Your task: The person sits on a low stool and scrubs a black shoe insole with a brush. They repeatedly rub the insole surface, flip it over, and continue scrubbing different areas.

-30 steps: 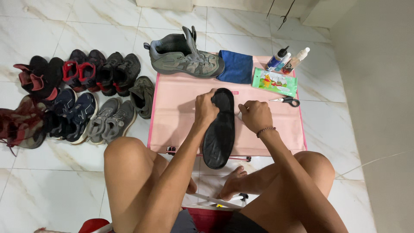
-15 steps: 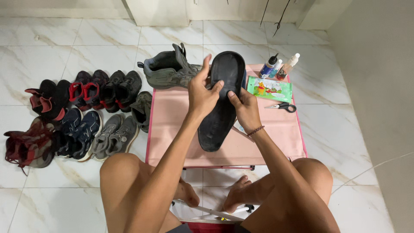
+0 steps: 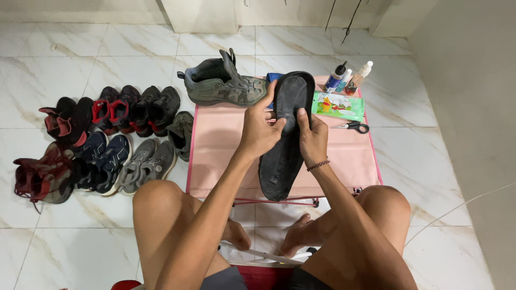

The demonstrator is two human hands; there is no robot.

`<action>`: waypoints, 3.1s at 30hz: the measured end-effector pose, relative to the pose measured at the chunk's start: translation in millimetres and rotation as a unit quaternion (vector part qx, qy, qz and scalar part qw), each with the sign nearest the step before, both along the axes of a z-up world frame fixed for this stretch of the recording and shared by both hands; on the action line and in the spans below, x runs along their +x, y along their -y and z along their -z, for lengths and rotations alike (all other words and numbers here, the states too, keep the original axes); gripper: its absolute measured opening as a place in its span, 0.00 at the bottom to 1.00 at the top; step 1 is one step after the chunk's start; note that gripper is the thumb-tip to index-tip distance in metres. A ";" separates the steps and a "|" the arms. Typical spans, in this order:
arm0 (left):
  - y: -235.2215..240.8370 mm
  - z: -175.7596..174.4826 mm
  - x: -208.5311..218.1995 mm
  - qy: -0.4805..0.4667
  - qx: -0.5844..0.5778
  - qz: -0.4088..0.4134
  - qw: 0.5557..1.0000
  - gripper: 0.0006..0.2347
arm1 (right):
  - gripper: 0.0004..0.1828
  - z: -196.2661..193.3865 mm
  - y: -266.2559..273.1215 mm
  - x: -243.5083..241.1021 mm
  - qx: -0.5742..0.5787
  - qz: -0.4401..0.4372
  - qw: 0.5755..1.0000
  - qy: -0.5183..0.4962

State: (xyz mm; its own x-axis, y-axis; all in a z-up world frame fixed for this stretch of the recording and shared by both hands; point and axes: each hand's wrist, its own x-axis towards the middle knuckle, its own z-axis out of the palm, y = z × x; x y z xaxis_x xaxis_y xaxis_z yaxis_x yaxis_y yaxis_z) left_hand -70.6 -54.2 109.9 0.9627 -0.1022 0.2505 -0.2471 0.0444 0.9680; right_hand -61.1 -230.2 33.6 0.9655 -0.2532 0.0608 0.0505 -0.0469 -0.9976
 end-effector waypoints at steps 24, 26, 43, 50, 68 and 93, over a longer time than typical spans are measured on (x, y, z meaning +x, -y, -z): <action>-4.1 -76.6 -37.0 -0.030 0.206 -0.070 0.976 0.38 | 0.14 -118.8 -22.0 -63.0 0.185 -0.105 0.977 0.027; -5.2 -75.8 -40.2 -0.020 0.202 -0.056 0.978 0.38 | 0.13 -122.8 -21.3 -63.3 0.189 -0.100 0.977 0.027; -25.7 -83.0 -49.0 -0.061 0.153 0.002 0.986 0.41 | 0.13 -119.9 -13.7 -62.8 0.171 -0.100 0.978 0.059; -21.5 -81.7 -54.8 -0.064 0.145 0.000 0.987 0.44 | 0.12 -117.5 -14.1 -62.0 0.166 -0.105 0.979 0.059; -20.9 -102.4 -92.5 -0.029 0.148 0.103 0.983 0.57 | 0.10 -124.9 -9.5 -60.4 0.187 -0.070 0.977 0.068; -14.9 -94.3 -95.1 -0.002 0.142 0.137 0.980 0.57 | 0.10 -117.5 -7.2 -57.5 0.162 -0.033 0.983 0.086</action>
